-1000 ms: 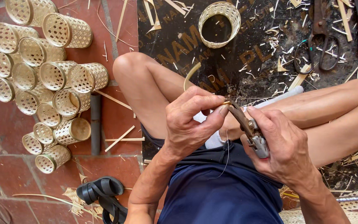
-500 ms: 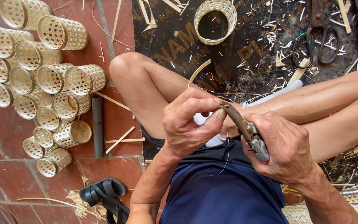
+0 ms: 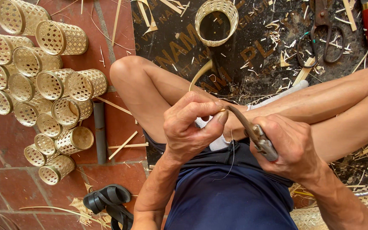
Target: The person sits on the floor assembling woven bamboo cups. They squeeze glue from a bottle onto a woven cylinder, press a split bamboo rim ring around its edge, trim and fit bamboo strips by hand, and set finished cups with a growing pile of completed cups.
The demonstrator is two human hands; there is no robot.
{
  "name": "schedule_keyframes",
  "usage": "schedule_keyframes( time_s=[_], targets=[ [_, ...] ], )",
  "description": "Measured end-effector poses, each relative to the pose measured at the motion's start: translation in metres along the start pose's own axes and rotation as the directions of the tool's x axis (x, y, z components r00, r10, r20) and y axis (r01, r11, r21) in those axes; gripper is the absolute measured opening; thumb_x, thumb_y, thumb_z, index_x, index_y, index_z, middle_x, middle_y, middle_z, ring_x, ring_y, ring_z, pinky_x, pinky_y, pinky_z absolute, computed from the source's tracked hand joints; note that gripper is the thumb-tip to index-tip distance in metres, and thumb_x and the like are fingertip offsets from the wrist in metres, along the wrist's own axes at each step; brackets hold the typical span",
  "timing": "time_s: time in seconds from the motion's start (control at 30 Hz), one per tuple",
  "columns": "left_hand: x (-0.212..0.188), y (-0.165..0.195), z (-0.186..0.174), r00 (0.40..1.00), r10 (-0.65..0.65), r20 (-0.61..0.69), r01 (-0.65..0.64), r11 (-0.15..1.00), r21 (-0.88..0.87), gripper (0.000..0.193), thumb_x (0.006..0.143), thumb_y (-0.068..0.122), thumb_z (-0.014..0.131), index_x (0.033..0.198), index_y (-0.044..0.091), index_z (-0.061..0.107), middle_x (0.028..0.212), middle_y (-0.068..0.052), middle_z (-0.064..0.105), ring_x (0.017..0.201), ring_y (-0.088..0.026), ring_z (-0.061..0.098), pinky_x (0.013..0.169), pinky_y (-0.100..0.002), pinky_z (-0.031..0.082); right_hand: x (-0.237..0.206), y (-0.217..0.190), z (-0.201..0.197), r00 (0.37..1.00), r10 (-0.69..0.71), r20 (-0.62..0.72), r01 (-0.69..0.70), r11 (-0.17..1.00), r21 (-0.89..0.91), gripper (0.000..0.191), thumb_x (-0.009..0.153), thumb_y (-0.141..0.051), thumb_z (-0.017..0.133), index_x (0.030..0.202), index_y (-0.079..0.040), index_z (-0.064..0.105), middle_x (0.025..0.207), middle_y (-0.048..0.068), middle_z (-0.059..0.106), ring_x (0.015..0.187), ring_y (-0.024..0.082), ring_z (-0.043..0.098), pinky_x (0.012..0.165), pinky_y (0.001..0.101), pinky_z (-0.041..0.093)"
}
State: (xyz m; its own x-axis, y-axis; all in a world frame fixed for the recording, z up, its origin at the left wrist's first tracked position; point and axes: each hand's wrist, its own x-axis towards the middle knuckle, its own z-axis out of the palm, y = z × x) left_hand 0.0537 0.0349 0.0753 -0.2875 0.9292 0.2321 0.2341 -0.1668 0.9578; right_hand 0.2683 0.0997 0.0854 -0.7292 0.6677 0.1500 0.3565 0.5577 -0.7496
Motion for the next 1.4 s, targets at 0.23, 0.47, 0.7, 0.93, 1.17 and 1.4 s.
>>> schedule_keyframes(
  time_s=[0.23, 0.47, 0.7, 0.93, 1.17, 1.4],
  targets=[
    [-0.004, -0.014, -0.006, 0.986, -0.136, 0.095, 0.163, 0.901, -0.402, 0.013, 0.098, -0.005, 0.074, 0.11, -0.003, 0.069, 0.1, -0.01, 0.069, 0.091, -0.013, 0.065, 0.082, -0.025, 0.053, 0.016, 0.098, 0.004, 0.979, 0.173, -0.106, -0.2, 0.911, -0.362, 0.043, 0.1, -0.012, 0.071, 0.139, 0.0, 0.057, 0.099, 0.015, 0.064, 0.078, 0.027, 0.065, 0.066, 0.0394, 0.052],
    [-0.003, -0.037, -0.011, 0.948, -0.286, 0.142, 0.25, 0.388, -0.887, 0.014, 0.109, 0.008, 0.066, 0.116, -0.004, 0.069, 0.096, -0.009, 0.065, 0.082, -0.015, 0.058, 0.077, -0.028, 0.047, 0.084, 0.247, 0.036, 0.891, 0.41, -0.195, -0.441, 0.679, -0.587, 0.067, 0.084, -0.036, 0.083, 0.134, -0.001, 0.056, 0.107, 0.029, 0.058, 0.097, 0.044, 0.059, 0.078, 0.0593, 0.048],
    [-0.012, -0.044, -0.023, 0.886, -0.464, -0.019, 0.255, 0.519, -0.816, 0.016, 0.106, 0.008, 0.066, 0.119, -0.001, 0.067, 0.093, -0.011, 0.067, 0.076, -0.017, 0.061, 0.066, -0.028, 0.047, 0.058, 0.259, 0.007, 0.98, 0.119, -0.16, -0.18, 0.873, -0.453, 0.061, 0.084, -0.034, 0.083, 0.129, 0.002, 0.065, 0.118, 0.03, 0.063, 0.107, 0.045, 0.059, 0.084, 0.0583, 0.045],
    [-0.003, -0.02, -0.029, 0.97, -0.234, 0.067, 0.242, 0.892, -0.383, 0.021, 0.097, -0.002, 0.074, 0.117, -0.004, 0.071, 0.102, -0.006, 0.068, 0.089, -0.014, 0.062, 0.077, -0.027, 0.05, 0.045, 0.367, -0.067, 0.913, 0.137, -0.385, -0.342, 0.771, -0.538, 0.036, 0.089, -0.011, 0.072, 0.121, 0.005, 0.069, 0.105, 0.028, 0.063, 0.1, 0.045, 0.061, 0.087, 0.0526, 0.049],
    [0.041, -0.009, -0.036, 0.951, 0.142, 0.276, -0.132, 0.99, -0.056, 0.032, 0.091, 0.0, 0.081, 0.121, 0.002, 0.072, 0.097, -0.008, 0.069, 0.085, -0.018, 0.067, 0.069, -0.027, 0.054, 0.077, 0.344, -0.062, 0.861, 0.23, -0.454, -0.376, 0.888, -0.264, 0.025, 0.091, 0.005, 0.049, 0.114, 0.004, 0.06, 0.098, 0.018, 0.066, 0.083, 0.032, 0.063, 0.077, 0.0421, 0.053],
    [0.059, -0.004, -0.037, 0.87, 0.232, 0.435, -0.135, 0.961, -0.242, 0.026, 0.097, 0.008, 0.08, 0.122, 0.005, 0.07, 0.099, -0.008, 0.07, 0.083, -0.019, 0.07, 0.073, -0.03, 0.056, 0.013, 0.089, -0.038, 0.908, 0.343, -0.241, -0.154, 0.808, 0.568, 0.044, 0.098, -0.007, 0.053, 0.139, 0.005, 0.045, 0.091, 0.005, 0.062, 0.07, 0.011, 0.06, 0.059, 0.0258, 0.051]
  ],
)
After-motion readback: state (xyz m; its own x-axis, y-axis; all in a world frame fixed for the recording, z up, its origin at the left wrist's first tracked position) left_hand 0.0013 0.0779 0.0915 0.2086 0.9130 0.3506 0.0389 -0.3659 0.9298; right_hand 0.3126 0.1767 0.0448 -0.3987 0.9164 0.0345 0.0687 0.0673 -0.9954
